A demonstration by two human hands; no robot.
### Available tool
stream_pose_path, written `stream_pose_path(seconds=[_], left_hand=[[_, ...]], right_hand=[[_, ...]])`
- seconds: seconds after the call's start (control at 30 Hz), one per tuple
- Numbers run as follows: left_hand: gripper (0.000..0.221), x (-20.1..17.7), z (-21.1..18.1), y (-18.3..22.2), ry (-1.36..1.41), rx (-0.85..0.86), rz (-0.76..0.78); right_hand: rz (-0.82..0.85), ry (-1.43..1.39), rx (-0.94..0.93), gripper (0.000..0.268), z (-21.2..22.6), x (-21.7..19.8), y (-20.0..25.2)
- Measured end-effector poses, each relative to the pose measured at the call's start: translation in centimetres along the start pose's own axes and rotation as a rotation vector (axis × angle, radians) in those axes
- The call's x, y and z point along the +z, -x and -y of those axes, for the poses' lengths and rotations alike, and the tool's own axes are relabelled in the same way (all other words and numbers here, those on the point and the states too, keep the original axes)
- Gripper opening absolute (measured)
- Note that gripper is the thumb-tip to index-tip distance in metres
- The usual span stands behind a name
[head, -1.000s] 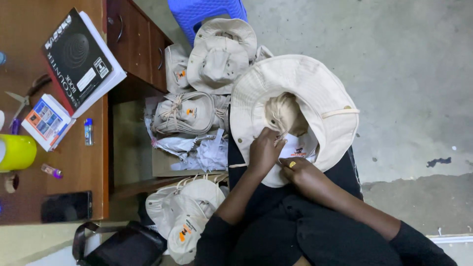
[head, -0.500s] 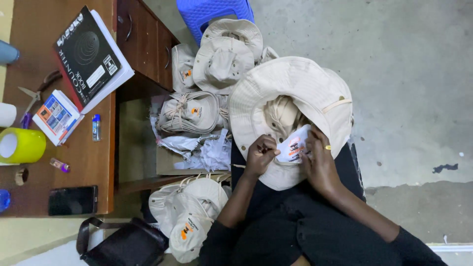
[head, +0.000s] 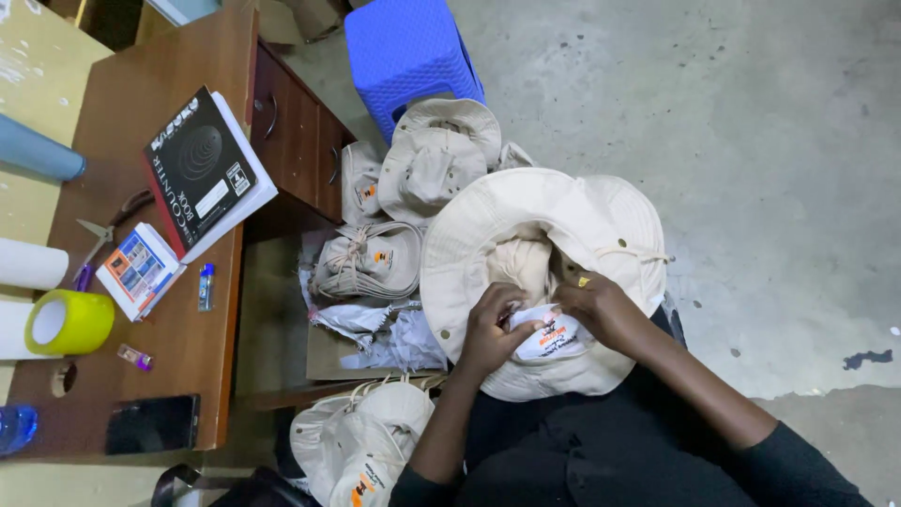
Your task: Trimming loose threads from the embroidered logo on bucket hats using thread snips
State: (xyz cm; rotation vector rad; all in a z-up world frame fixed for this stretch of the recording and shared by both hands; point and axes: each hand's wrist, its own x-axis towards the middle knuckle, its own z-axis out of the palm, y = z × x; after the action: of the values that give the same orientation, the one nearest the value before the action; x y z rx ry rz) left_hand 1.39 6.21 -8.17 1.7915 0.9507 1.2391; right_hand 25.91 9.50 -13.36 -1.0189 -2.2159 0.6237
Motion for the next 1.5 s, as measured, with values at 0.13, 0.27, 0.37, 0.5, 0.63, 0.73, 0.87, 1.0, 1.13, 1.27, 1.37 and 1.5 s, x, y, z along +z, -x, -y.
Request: stream_pose_path(seconds=[0.13, 0.27, 0.37, 0.5, 0.63, 0.73, 0.87, 1.0, 1.13, 1.27, 1.37, 1.5], left_hand=[[0.027, 1.6, 0.6, -0.2, -0.245, -0.049, 0.002], [0.008, 3.1, 1.0, -0.1, -0.172, -0.143, -0.094], [0.005, 4.3, 4.0, 1.2, 0.090, -0.192, -0.246], [0.009, 6.7, 7.9, 3.2, 0.373, -0.320, -0.446], [0.012, 7.9, 7.6, 4.2, 0.580, -0.431, -0.603], [0.011, 8.1, 6.7, 3.8, 0.635, -0.440, -0.692], [0.021, 6.8, 7.2, 3.1, 0.691, -0.553, -0.973], [0.014, -4.9, 12.9, 5.7, 0.481, -0.213, -1.146], [0.013, -4.0, 1.1, 3.6, 0.099, -0.174, -0.489], [0.010, -4.1, -3.9, 1.7, 0.101, -0.113, -0.464], [0.011, -5.6, -6.0, 1.5, -0.082, -0.017, -0.615], [0.005, -5.6, -9.9, 1.4, -0.325, 0.016, -0.382]], right_hand=[[-0.058, -0.029, 0.053, 0.008, 0.5, 1.1, 0.0], [-0.088, -0.312, 0.236, 0.008, 4.0, -1.9, -1.1], [-0.239, -0.713, 0.464, 0.010, 1.4, 2.4, 0.8], [-0.391, -0.987, 0.589, 0.008, 1.3, 5.1, 1.4], [-0.546, -1.065, 0.587, 0.005, 3.9, 5.8, 1.5], [-0.613, -1.112, 0.509, 0.005, 3.9, 6.7, 1.7], [-0.659, -1.163, 0.501, 0.007, 2.2, 7.3, 2.6], [-0.755, -1.248, 0.540, 0.013, -3.5, 4.2, 5.5], [-0.078, -0.582, 0.471, 0.026, 3.8, -0.9, 3.1], [0.136, -0.263, 0.394, 0.017, 2.2, -0.3, 1.0], [-0.001, -0.070, 0.433, 0.012, 0.2, 3.0, 1.2], [-0.355, 0.046, 0.268, 0.013, 1.3, 5.4, 0.6]])
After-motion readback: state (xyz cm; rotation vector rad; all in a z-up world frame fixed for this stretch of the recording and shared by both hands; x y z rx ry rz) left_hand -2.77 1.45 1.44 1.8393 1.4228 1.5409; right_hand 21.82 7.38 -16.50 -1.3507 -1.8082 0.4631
